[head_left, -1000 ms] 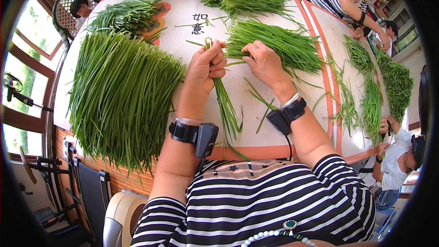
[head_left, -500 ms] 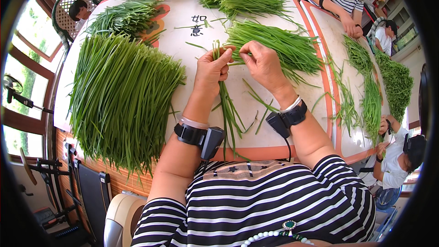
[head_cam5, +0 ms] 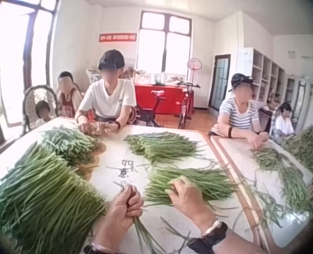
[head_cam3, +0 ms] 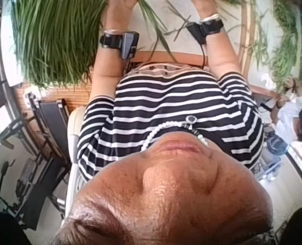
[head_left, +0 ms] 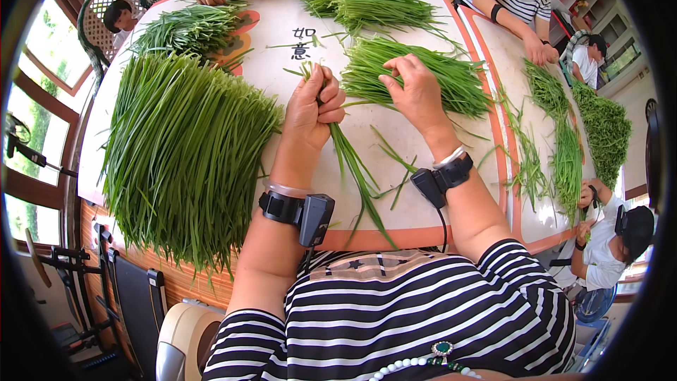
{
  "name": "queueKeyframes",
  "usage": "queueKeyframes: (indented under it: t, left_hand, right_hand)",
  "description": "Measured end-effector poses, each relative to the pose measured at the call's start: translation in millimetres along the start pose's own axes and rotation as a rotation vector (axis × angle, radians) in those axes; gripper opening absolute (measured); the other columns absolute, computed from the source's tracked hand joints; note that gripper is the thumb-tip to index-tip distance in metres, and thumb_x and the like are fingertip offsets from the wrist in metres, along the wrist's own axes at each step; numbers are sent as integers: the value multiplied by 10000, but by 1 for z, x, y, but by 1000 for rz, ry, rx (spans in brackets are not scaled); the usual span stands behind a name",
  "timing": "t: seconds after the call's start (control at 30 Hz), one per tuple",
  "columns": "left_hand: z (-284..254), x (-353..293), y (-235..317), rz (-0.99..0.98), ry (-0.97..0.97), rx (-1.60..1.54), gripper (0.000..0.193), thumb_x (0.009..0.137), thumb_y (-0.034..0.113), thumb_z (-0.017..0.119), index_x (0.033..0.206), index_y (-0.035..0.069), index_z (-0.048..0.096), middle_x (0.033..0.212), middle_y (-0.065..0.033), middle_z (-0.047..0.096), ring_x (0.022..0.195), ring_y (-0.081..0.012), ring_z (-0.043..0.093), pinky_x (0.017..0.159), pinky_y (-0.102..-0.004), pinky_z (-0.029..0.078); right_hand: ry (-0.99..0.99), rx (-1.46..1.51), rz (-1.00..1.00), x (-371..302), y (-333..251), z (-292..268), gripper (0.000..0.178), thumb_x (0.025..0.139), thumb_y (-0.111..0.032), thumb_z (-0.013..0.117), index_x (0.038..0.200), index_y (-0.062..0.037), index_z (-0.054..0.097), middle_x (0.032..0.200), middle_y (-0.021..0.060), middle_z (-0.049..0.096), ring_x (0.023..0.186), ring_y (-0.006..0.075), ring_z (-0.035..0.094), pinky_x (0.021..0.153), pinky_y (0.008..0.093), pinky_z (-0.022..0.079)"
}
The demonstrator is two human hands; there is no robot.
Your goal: The person picks up individual stalks of green vegetables from a pile on the table, pulls off small parts, and groups the cleaned stalks together by hand.
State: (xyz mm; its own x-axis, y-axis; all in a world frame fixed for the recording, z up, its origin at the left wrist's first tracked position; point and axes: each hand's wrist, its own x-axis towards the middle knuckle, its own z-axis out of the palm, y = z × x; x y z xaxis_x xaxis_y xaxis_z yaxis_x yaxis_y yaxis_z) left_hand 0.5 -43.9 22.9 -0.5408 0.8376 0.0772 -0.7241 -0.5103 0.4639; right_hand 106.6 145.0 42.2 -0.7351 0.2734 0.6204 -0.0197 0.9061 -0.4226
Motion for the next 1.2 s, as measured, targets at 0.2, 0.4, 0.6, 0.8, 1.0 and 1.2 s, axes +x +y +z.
queueKeyframes:
  t: [0.2, 0.4, 0.6, 0.8, 1.0, 1.2]
  left_hand:
    - [2, 0, -9, 11, 215, 159, 139, 957, 202, 626, 987, 74, 583, 645, 58, 362, 506, -39, 295, 414, -182, 216]
    - [3, 1, -21, -2, 297, 204, 204, 916, 164, 675, 1075, 53, 611, 684, 36, 434, 547, -56, 356, 461, -191, 274]
    - [5, 3, -17, 146, 266, 228, 266, 932, 106, 636, 1178, 13, 595, 742, 32, 481, 600, -50, 398, 485, -183, 302]
    - [-2, 4, -18, 141, 337, 271, 196, 934, 171, 655, 1062, 24, 640, 731, 48, 468, 593, -44, 412, 467, -197, 322]
    - [-2, 3, -20, 174, 315, 294, 100, 959, 226, 621, 973, 128, 635, 906, 7, 643, 752, -70, 540, 573, -234, 415]
    - [2, 2, -23, 178, 374, 436, 146, 997, 253, 553, 990, 119, 610, 855, -5, 626, 762, -100, 574, 604, -255, 434]
  right_hand:
    - [-37, -86, 46, -4, 16, 12, 77, 827, -133, 682, 879, -88, 648, 881, 98, 612, 787, 316, 627, 664, 417, 508]
    - [5, 67, 15, -2, 4, -1, 52, 824, -69, 671, 840, -34, 635, 828, 105, 614, 657, 277, 610, 561, 361, 483]
    - [-89, 208, 3, -3, -21, 2, 64, 835, -65, 665, 846, -22, 619, 787, 102, 612, 609, 218, 578, 542, 330, 458]
    - [-236, 332, 36, -9, -33, 5, 92, 824, -83, 684, 875, -26, 633, 748, 93, 615, 552, 191, 521, 528, 321, 429]
    - [-261, 530, 175, -17, -30, 9, 94, 903, -88, 654, 937, -4, 630, 686, 64, 622, 575, 103, 525, 545, 263, 440]
    - [-165, 452, 111, -20, -19, 17, 65, 886, -42, 642, 937, -4, 627, 705, 122, 639, 584, 192, 597, 557, 299, 467]
